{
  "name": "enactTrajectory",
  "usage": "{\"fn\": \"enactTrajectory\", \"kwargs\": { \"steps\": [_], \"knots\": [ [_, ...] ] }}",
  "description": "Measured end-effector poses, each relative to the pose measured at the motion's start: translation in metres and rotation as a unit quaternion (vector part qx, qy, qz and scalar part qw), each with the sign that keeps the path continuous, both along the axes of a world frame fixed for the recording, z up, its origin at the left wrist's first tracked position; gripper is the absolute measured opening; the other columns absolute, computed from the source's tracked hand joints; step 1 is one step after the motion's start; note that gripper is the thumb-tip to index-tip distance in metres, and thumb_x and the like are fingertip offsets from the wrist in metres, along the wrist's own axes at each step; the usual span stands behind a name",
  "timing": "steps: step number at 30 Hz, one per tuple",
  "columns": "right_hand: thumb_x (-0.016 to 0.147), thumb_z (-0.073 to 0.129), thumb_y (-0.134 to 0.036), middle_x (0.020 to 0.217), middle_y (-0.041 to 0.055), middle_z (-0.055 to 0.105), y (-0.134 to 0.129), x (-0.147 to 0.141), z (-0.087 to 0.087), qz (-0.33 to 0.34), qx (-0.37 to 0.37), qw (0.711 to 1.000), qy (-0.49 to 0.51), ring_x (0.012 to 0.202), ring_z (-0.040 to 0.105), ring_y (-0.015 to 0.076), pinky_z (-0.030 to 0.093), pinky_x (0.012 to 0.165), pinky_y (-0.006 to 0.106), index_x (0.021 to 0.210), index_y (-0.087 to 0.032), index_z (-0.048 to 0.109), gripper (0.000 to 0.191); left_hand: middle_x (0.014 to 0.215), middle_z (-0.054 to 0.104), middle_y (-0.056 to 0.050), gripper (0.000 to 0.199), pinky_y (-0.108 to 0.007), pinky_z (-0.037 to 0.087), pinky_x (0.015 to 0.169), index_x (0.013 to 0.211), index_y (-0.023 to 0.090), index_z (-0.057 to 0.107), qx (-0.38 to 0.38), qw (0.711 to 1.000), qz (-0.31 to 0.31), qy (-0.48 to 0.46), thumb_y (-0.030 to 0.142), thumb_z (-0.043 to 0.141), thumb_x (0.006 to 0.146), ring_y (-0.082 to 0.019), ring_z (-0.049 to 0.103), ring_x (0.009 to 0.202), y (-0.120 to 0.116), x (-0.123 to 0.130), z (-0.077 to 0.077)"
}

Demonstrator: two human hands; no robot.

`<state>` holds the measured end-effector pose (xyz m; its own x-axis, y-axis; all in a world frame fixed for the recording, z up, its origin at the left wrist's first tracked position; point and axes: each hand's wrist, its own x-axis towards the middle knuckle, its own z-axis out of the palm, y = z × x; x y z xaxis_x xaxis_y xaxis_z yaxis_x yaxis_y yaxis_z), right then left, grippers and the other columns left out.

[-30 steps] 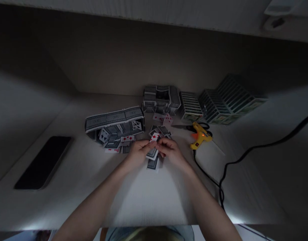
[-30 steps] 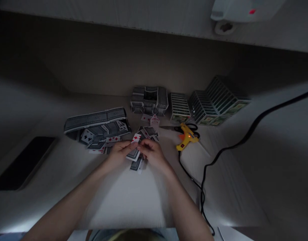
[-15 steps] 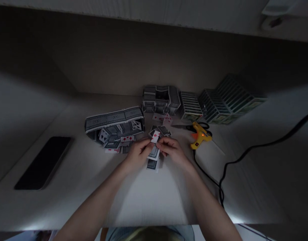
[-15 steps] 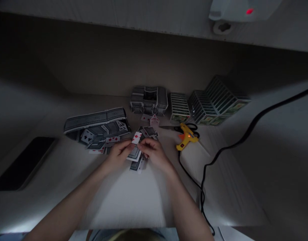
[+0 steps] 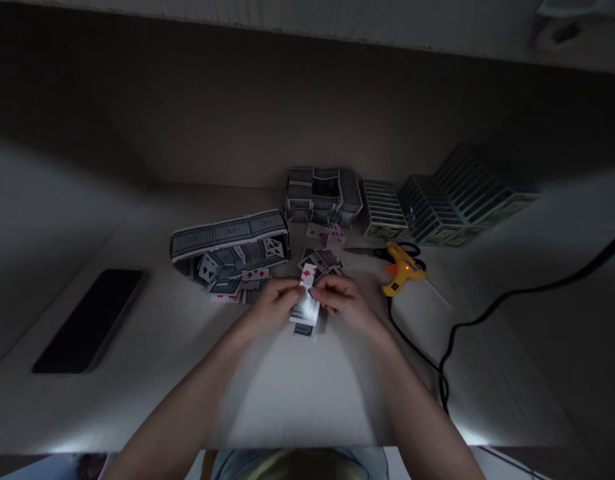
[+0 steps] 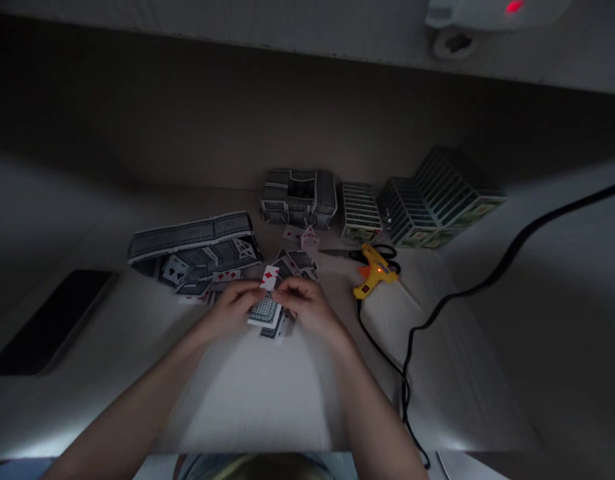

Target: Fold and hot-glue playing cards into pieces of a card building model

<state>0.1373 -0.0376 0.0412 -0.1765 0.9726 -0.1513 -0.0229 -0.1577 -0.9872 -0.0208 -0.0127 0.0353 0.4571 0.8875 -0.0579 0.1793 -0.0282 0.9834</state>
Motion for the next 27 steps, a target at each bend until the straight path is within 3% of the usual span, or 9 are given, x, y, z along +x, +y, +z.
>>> {"fn": "enactTrajectory", "kwargs": {
  "steps": [12,21,27],
  "knots": [
    [0.064,0.066,-0.046,0.045,-0.0062,0.042,0.001,0.000,-0.002,-0.010,-0.004,1.000,0.015,0.040,0.034,0.0066,0.021,0.039,0.022,0.056,-0.018,0.053,0.032,0.052,0.030,0.005,0.030,-0.020,0.024,0.047,0.051,0.017,0.035,0.030,0.999,0.010,0.007,0.032,0.042,0.076,-0.007,0.028,0.050,-0.001,0.003,-0.004],
    [0.067,0.063,-0.044,0.043,-0.0068,0.042,0.004,0.002,-0.006,-0.066,0.008,0.998,0.001,0.037,0.035,0.0063,0.023,0.038,0.022,0.057,-0.018,0.053,0.030,0.052,0.039,0.004,0.035,-0.019,0.027,0.045,0.055,0.014,0.047,0.031,0.999,0.019,0.024,0.039,0.046,0.079,-0.007,0.037,0.051,0.000,0.003,-0.009],
    [0.070,0.060,-0.042,0.042,-0.0072,0.042,0.004,-0.002,-0.007,-0.066,0.014,0.998,0.002,0.036,0.036,0.0065,0.024,0.039,0.022,0.060,-0.018,0.053,0.027,0.054,0.042,0.003,0.030,-0.018,0.030,0.047,0.056,0.014,0.049,0.098,0.994,0.041,0.041,0.031,0.045,0.080,-0.007,0.039,0.052,-0.001,0.004,-0.010]
  ]
}}
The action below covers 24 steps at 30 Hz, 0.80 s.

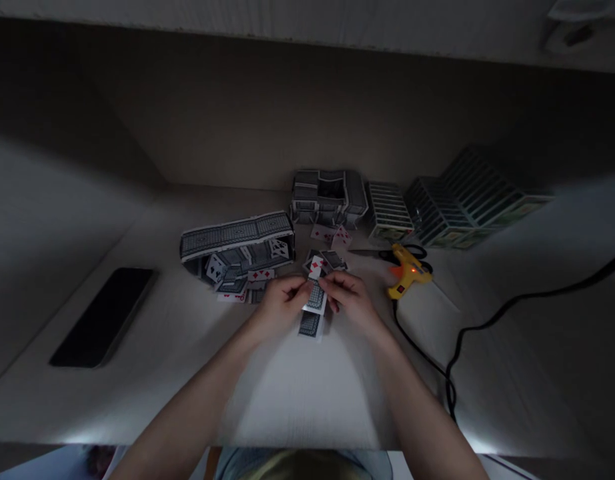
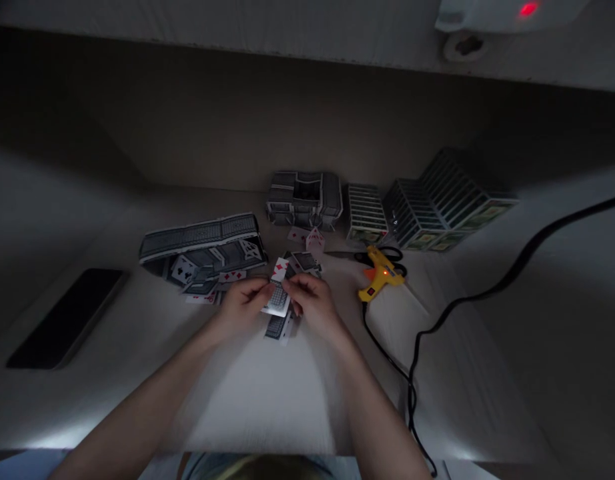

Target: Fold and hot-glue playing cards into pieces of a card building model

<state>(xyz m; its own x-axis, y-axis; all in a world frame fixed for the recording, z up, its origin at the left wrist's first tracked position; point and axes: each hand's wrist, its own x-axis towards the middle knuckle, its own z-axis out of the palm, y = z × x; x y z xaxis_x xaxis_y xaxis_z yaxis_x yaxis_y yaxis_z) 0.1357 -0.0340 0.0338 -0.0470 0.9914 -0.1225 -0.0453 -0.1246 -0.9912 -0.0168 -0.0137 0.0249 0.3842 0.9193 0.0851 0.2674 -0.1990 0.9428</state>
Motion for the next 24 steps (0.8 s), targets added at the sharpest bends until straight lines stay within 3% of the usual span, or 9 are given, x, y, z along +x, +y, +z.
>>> {"fn": "enactTrajectory", "kwargs": {
  "steps": [5,8,12,14,19,24],
  "knots": [
    [0.069,0.062,-0.040,0.041,-0.0072,0.041,0.000,0.003,0.006,-0.038,0.003,0.999,0.008,0.036,0.034,0.0062,0.023,0.039,0.022,0.056,-0.018,0.052,0.028,0.052,0.044,0.004,0.036,-0.019,0.031,0.048,0.055,0.015,0.049,0.018,0.999,0.007,0.045,0.038,0.043,0.083,-0.008,0.040,0.051,-0.001,0.002,0.002],
    [0.069,0.062,-0.040,0.043,-0.0070,0.042,0.002,0.007,0.004,-0.088,0.004,0.996,0.022,0.037,0.034,0.0063,0.023,0.038,0.022,0.058,-0.018,0.052,0.026,0.050,0.048,0.003,0.044,-0.021,0.032,0.050,0.054,0.015,0.052,0.048,0.991,0.013,0.125,0.043,0.039,0.085,-0.009,0.044,0.050,0.003,-0.004,0.007],
    [0.067,0.063,-0.039,0.044,-0.0065,0.044,0.008,0.017,-0.005,-0.172,0.001,0.984,0.035,0.037,0.036,0.0071,0.024,0.037,0.022,0.058,-0.018,0.054,0.024,0.069,0.060,-0.003,0.038,-0.024,0.033,0.056,0.067,0.017,0.061,0.172,0.933,0.065,0.309,0.041,0.039,0.086,-0.013,0.054,0.061,0.012,-0.024,0.018],
    [0.065,0.064,-0.038,0.046,-0.0053,0.049,0.011,0.021,-0.008,-0.203,-0.004,0.978,0.041,0.036,0.037,0.0073,0.025,0.036,0.023,0.060,-0.018,0.056,0.022,0.083,0.063,-0.004,0.028,-0.024,0.036,0.058,0.080,0.020,0.064,0.197,0.904,0.103,0.364,0.036,0.041,0.085,-0.015,0.057,0.069,0.017,-0.034,0.023],
    [0.065,0.066,-0.037,0.067,0.0044,0.066,0.010,0.026,-0.007,-0.178,-0.055,0.980,0.074,0.042,0.047,0.0100,0.035,0.038,0.025,0.069,-0.017,0.063,0.021,0.088,0.066,-0.003,0.023,-0.026,0.040,0.064,0.092,0.022,0.063,0.183,0.886,0.167,0.392,0.030,0.044,0.082,-0.017,0.060,0.077,0.026,-0.049,0.026],
    [0.065,0.065,-0.049,0.067,0.0071,0.068,0.009,0.026,-0.011,-0.189,-0.065,0.980,-0.002,0.040,0.052,0.0125,0.041,0.038,0.027,0.068,-0.016,0.063,0.033,0.090,0.068,-0.003,0.023,-0.026,0.042,0.064,0.095,0.024,0.063,0.126,0.895,0.155,0.398,0.029,0.046,0.080,-0.019,0.062,0.077,0.028,-0.051,0.022]
  ]
}}
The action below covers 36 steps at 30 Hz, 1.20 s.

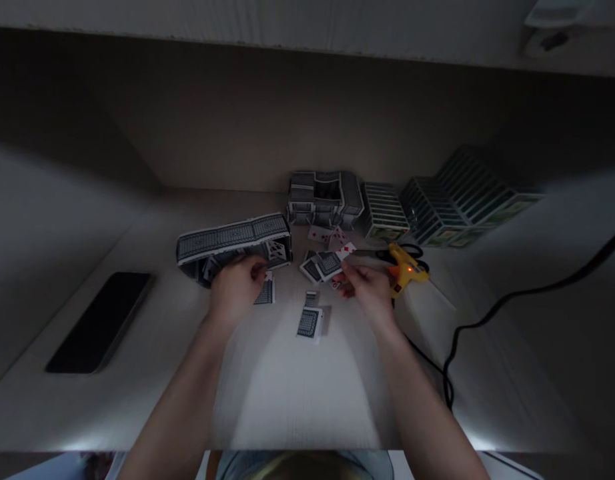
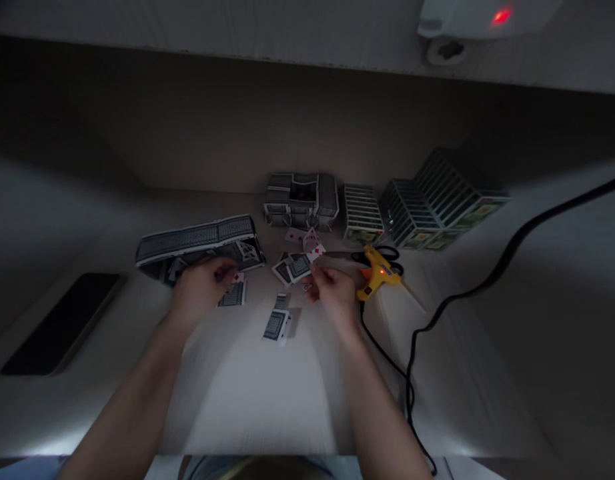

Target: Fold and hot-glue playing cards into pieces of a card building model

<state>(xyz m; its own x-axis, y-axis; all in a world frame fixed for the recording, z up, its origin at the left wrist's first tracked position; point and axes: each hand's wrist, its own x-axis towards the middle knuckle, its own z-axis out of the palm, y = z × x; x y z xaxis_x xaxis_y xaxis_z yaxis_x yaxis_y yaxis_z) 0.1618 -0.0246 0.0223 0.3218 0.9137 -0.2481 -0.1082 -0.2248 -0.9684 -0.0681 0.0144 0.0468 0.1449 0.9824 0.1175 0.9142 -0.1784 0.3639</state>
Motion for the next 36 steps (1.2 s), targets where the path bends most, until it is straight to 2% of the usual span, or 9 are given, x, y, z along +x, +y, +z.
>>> {"fn": "enactTrajectory", "kwargs": {
  "steps": [4,7,11,15,19,25,28,31,36],
  "knots": [
    [0.067,0.058,-0.058,0.064,0.0078,0.068,0.001,0.002,-0.003,0.023,-0.016,0.998,-0.051,0.038,0.053,0.0141,0.041,0.035,0.027,0.068,-0.016,0.062,0.042,0.092,0.068,-0.004,0.022,-0.026,0.043,0.064,0.095,0.024,0.063,-0.022,1.000,-0.008,0.007,0.028,0.047,0.080,-0.018,0.063,0.076,-0.001,0.001,-0.002],
    [0.072,0.053,-0.059,0.060,0.0063,0.066,0.002,0.006,-0.003,-0.006,0.005,0.989,-0.145,0.037,0.052,0.0144,0.039,0.035,0.027,0.071,-0.018,0.062,0.042,0.092,0.069,-0.004,0.022,-0.026,0.043,0.063,0.094,0.025,0.064,-0.025,1.000,-0.011,0.014,0.026,0.048,0.079,-0.018,0.062,0.077,-0.001,0.002,-0.003],
    [0.076,0.051,-0.050,0.058,0.0043,0.064,0.002,0.013,-0.005,-0.054,0.066,0.955,-0.283,0.042,0.053,0.0144,0.040,0.043,0.026,0.075,-0.017,0.062,0.035,0.092,0.069,-0.003,0.022,-0.025,0.042,0.062,0.094,0.025,0.064,-0.016,0.999,-0.022,0.020,0.026,0.046,0.080,-0.018,0.062,0.076,-0.002,0.004,-0.006],
    [0.078,0.050,-0.041,0.063,0.0058,0.065,0.003,0.014,-0.007,-0.096,0.104,0.921,-0.363,0.055,0.058,0.0169,0.042,0.053,0.027,0.079,-0.015,0.064,0.029,0.091,0.069,-0.003,0.024,-0.025,0.041,0.061,0.095,0.025,0.064,-0.014,0.999,-0.037,0.009,0.029,0.044,0.082,-0.018,0.062,0.074,-0.006,0.012,-0.007],
    [0.078,0.049,-0.032,0.076,0.0076,0.067,0.010,0.011,0.000,-0.077,0.112,0.892,-0.431,0.063,0.059,0.0175,0.043,0.061,0.028,0.087,-0.016,0.064,0.024,0.090,0.068,-0.003,0.024,-0.025,0.040,0.062,0.093,0.025,0.064,-0.003,0.998,-0.054,-0.012,0.029,0.043,0.082,-0.019,0.062,0.077,-0.013,0.022,-0.004],
    [0.075,0.055,-0.029,0.094,0.0127,0.066,0.041,0.006,0.015,-0.071,0.071,0.840,-0.533,0.083,0.061,0.0241,0.043,0.068,0.031,0.099,-0.017,0.062,0.027,0.093,0.066,-0.004,0.025,-0.026,0.040,0.065,0.093,0.025,0.065,0.006,0.996,-0.082,-0.038,0.028,0.043,0.082,-0.019,0.061,0.079,-0.017,0.028,-0.006],
    [0.075,0.055,-0.028,0.090,0.0135,0.067,0.056,0.005,0.017,-0.064,0.028,0.834,-0.547,0.081,0.062,0.0252,0.043,0.065,0.032,0.099,-0.017,0.062,0.027,0.094,0.066,-0.004,0.025,-0.026,0.040,0.065,0.094,0.024,0.065,0.002,0.995,-0.092,-0.038,0.029,0.044,0.082,-0.019,0.061,0.079,-0.016,0.028,-0.010],
    [0.078,0.051,-0.027,0.084,0.0138,0.069,0.065,0.004,0.017,-0.052,-0.013,0.827,-0.560,0.077,0.063,0.0261,0.042,0.062,0.032,0.092,-0.018,0.066,0.022,0.096,0.066,-0.005,0.025,-0.026,0.039,0.063,0.095,0.024,0.065,-0.002,0.995,-0.091,-0.028,0.029,0.044,0.082,-0.018,0.060,0.077,-0.015,0.028,-0.011],
    [0.080,0.049,-0.029,0.079,0.0160,0.069,0.069,0.008,0.017,-0.051,-0.015,0.813,-0.579,0.076,0.064,0.0265,0.042,0.061,0.032,0.087,-0.016,0.070,0.026,0.095,0.066,-0.004,0.024,-0.026,0.040,0.063,0.095,0.024,0.064,-0.006,0.995,-0.100,-0.023,0.030,0.043,0.083,-0.019,0.061,0.079,-0.016,0.028,-0.009]
  ]
}}
